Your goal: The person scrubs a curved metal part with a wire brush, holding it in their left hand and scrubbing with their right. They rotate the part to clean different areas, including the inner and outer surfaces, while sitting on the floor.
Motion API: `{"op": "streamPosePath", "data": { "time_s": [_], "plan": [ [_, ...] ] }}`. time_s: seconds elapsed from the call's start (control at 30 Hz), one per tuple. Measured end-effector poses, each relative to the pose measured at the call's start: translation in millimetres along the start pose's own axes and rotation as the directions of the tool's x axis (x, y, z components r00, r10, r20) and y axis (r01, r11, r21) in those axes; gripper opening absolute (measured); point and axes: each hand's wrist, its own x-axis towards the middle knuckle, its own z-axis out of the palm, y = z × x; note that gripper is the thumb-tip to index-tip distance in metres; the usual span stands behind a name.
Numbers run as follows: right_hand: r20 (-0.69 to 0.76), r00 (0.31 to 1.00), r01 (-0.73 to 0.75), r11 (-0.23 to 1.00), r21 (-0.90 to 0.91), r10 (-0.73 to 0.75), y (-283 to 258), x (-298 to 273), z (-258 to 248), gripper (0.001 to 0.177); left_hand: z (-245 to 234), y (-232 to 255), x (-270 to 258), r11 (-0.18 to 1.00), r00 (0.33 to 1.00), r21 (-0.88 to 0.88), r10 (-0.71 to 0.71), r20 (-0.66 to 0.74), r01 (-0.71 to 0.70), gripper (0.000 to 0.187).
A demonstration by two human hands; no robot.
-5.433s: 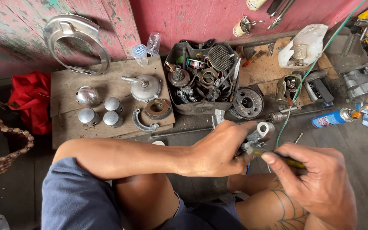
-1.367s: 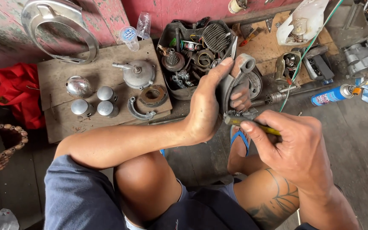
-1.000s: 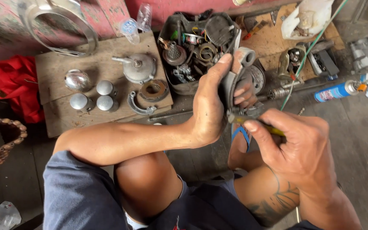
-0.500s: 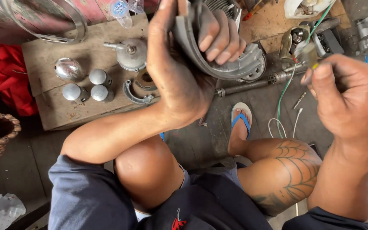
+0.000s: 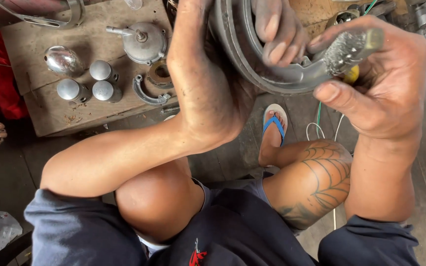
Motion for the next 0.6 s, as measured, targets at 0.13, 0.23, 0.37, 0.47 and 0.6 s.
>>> {"op": "streamPosePath", "data": {
  "time_s": [0.13,0.23,0.37,0.47,0.6],
  "plan": [
    [-0.071,0.997,0.053,0.961,0.273,-0.035,16.5,-13.8,-9.0,0.055,0.6,-7.7,-11.3,0.954,0.975,0.223,0.215,-0.047,-0.199,0.038],
    [0.060,0.998,-0.007,0.834,0.552,-0.032,4.1,-20.5,-17.5,0.051,-11.7,-11.3,-26.7,0.943,0.959,0.278,0.235,-0.160,-0.185,0.014],
    [0.025,0.999,0.014,0.896,0.443,-0.028,1.6,-35.1,-23.8,0.023,-4.9,4.5,-42.7,0.916,0.994,0.389,-0.082,-0.066,0.101,0.036],
    [0.034,0.999,-0.003,0.904,0.427,-0.013,2.3,-46.3,-25.8,0.020,11.1,11.0,-56.3,0.863,0.976,0.464,-0.132,-0.174,0.200,0.032],
    [0.048,0.999,-0.004,0.913,0.408,-0.017,-5.3,-50.6,-26.7,0.013,42.9,24.3,-69.5,0.683,0.945,0.659,-0.162,-0.284,0.315,0.022]
  ]
}}
